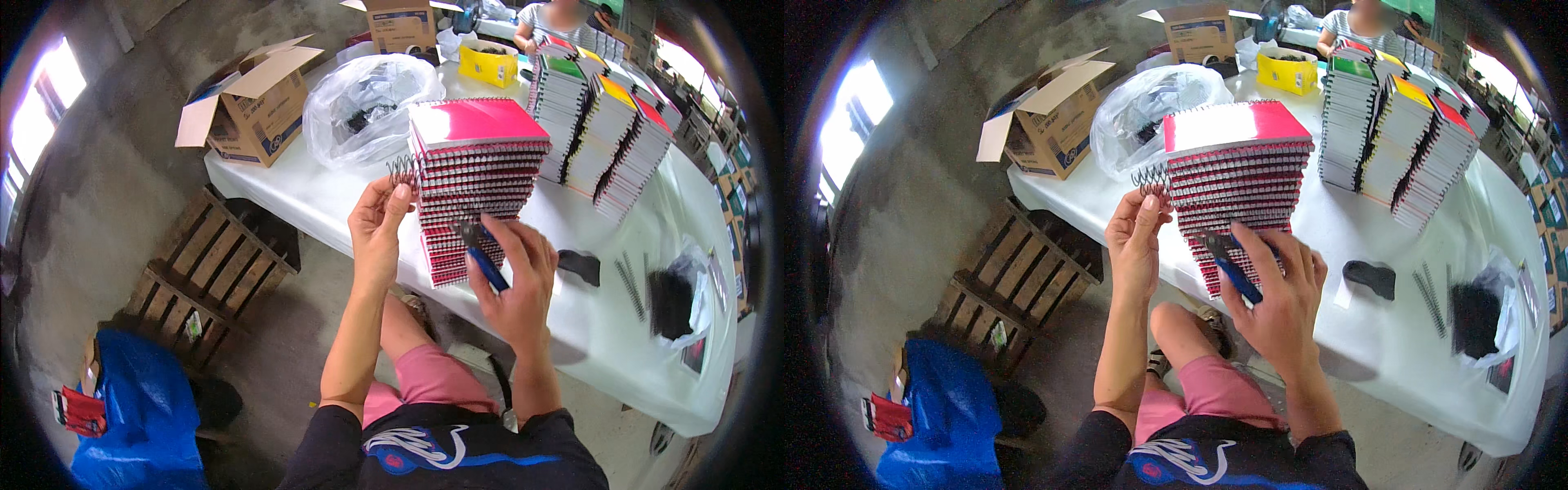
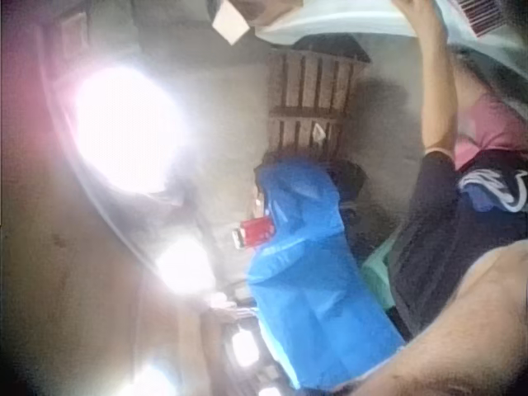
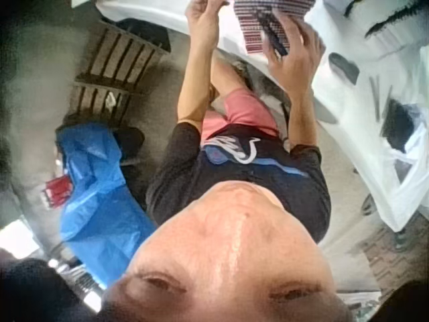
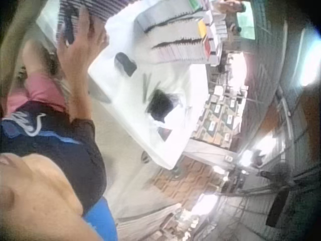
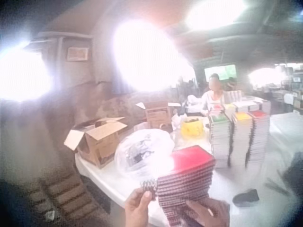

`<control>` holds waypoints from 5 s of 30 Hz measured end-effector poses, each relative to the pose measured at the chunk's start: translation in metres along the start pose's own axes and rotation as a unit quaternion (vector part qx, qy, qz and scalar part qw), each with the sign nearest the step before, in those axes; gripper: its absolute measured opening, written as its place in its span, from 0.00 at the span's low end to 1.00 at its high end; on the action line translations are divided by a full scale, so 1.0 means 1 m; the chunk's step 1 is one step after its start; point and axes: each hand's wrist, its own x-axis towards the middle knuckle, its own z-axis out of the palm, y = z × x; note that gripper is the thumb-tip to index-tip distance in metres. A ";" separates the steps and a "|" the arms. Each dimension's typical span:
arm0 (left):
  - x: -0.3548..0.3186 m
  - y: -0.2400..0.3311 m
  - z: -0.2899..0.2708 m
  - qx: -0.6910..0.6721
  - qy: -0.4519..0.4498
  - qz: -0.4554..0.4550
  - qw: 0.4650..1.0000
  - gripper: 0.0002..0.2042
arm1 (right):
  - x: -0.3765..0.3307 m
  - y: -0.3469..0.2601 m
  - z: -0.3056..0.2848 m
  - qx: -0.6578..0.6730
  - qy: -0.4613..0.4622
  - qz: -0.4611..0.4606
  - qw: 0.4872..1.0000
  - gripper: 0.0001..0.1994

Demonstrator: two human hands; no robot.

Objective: The person uses pliers to trim and crimp the ends of metal spiral bindings on a stack of pink notebooks. The person handles the stack by hand to align the spirals before using the tool on the edges.

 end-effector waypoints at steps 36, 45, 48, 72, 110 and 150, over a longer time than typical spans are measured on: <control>0.005 -0.011 -0.008 0.004 -0.012 0.096 0.995 0.13 | 0.014 -0.019 0.038 -0.004 -0.022 0.088 0.996 0.16; 0.004 -0.012 -0.011 -0.020 -0.021 0.090 0.995 0.12 | 0.025 -0.029 0.006 -0.128 0.010 0.047 0.991 0.22; 0.001 -0.008 -0.010 -0.028 -0.024 0.086 0.996 0.12 | 0.026 -0.029 0.009 -0.135 0.013 0.045 0.990 0.23; 0.002 -0.008 -0.018 -0.139 -0.012 0.008 0.990 0.10 | 0.023 -0.024 0.026 -0.056 -0.029 0.073 0.995 0.17; 0.009 0.018 0.015 0.113 -0.005 0.072 0.991 0.14 | 0.036 -0.032 0.009 -0.122 0.023 0.040 0.991 0.21; 0.009 0.033 0.021 0.010 -0.067 0.003 0.998 0.12 | 0.046 -0.038 0.010 -0.154 0.036 0.069 0.985 0.20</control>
